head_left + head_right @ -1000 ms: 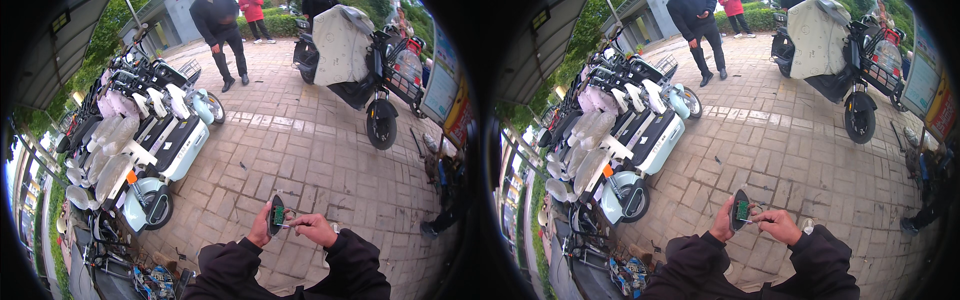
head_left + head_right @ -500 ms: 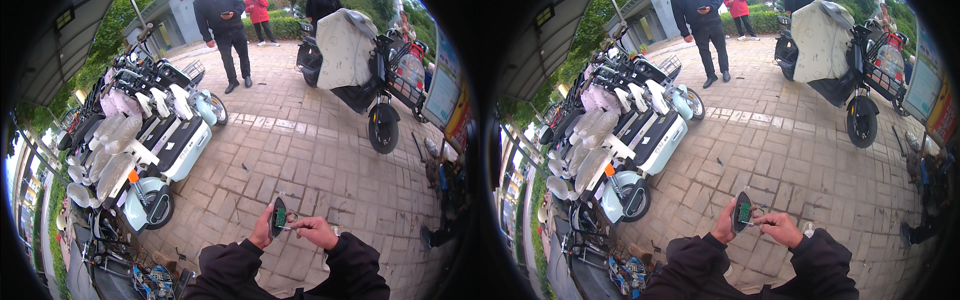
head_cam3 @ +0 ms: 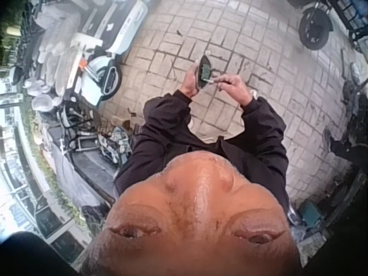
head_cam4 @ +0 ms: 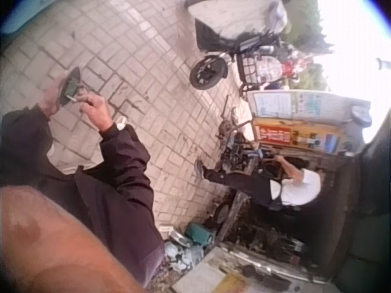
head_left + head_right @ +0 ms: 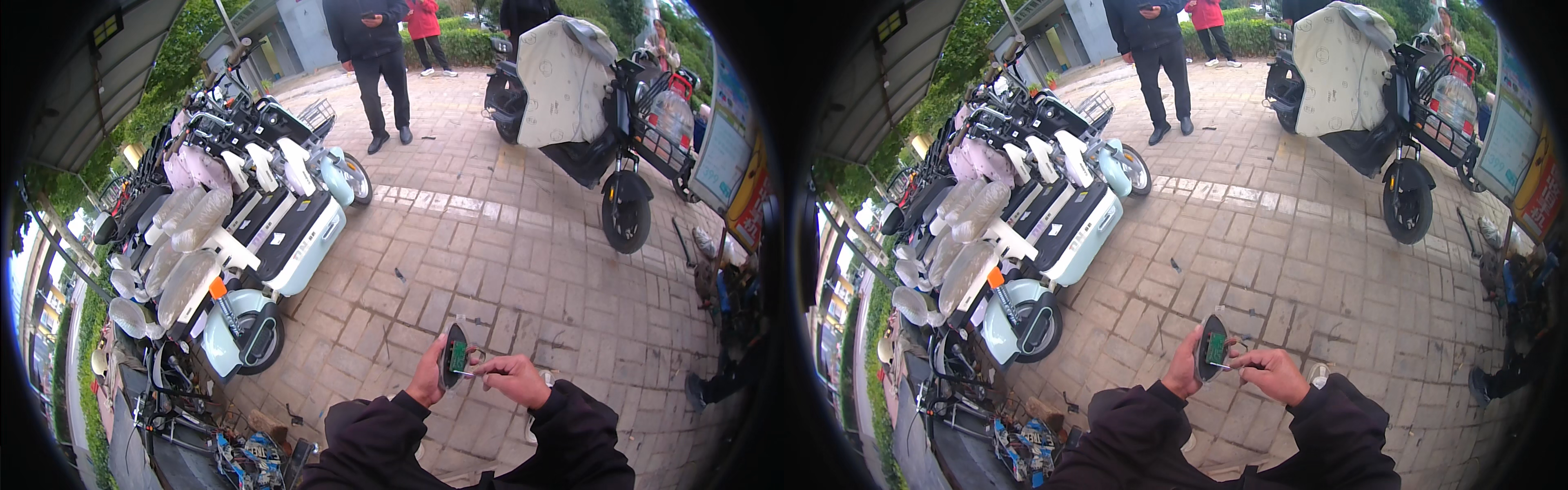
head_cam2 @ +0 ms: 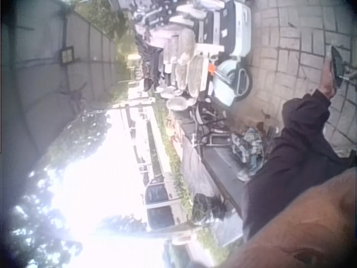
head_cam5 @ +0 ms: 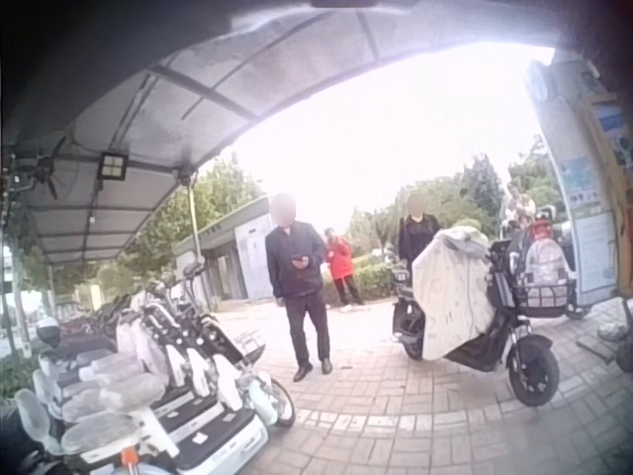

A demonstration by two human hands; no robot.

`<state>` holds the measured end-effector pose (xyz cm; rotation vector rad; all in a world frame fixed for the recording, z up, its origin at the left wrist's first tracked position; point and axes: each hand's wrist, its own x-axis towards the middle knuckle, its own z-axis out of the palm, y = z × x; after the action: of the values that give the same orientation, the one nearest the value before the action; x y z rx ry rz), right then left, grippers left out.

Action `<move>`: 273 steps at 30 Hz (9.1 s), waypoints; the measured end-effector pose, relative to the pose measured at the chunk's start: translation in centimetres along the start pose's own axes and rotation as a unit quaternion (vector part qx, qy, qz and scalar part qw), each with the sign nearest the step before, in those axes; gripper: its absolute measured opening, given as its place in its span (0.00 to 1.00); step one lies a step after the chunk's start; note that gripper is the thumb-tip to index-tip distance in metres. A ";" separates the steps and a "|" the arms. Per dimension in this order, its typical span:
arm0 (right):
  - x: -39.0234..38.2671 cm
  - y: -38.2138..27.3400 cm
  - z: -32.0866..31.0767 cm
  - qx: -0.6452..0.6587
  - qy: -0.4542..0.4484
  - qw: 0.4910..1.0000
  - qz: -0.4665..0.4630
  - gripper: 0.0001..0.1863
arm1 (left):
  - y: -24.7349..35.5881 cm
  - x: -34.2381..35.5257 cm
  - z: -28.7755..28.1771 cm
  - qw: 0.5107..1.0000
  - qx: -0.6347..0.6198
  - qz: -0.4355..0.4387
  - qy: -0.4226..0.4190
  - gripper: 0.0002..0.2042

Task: The person holds a small electronic component with a green circuit board and uses a screwdriver to adjust or tighten screws on the board. They repeatedly reposition the component and continue working on it throughout the clip.

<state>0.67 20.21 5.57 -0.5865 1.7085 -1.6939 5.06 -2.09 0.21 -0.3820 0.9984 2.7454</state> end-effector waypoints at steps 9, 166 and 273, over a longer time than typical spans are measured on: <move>0.0 -0.2 -0.2 -0.030 0.010 0.999 -0.030 0.15 | 0.0 0.1 -0.3 1.000 0.010 -0.009 0.010 0.30; -1.7 0.7 1.0 -0.043 0.110 0.992 -0.034 0.11 | 3.4 0.8 2.7 0.999 0.005 0.028 -0.039 0.30; -1.4 3.9 3.5 0.143 0.002 0.972 0.186 0.14 | 0.5 1.1 1.7 0.966 0.248 0.069 0.030 0.22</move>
<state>4.65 19.01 2.11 -0.1188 1.4321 -1.6226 3.63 -1.31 1.42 -0.3185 1.7245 2.4787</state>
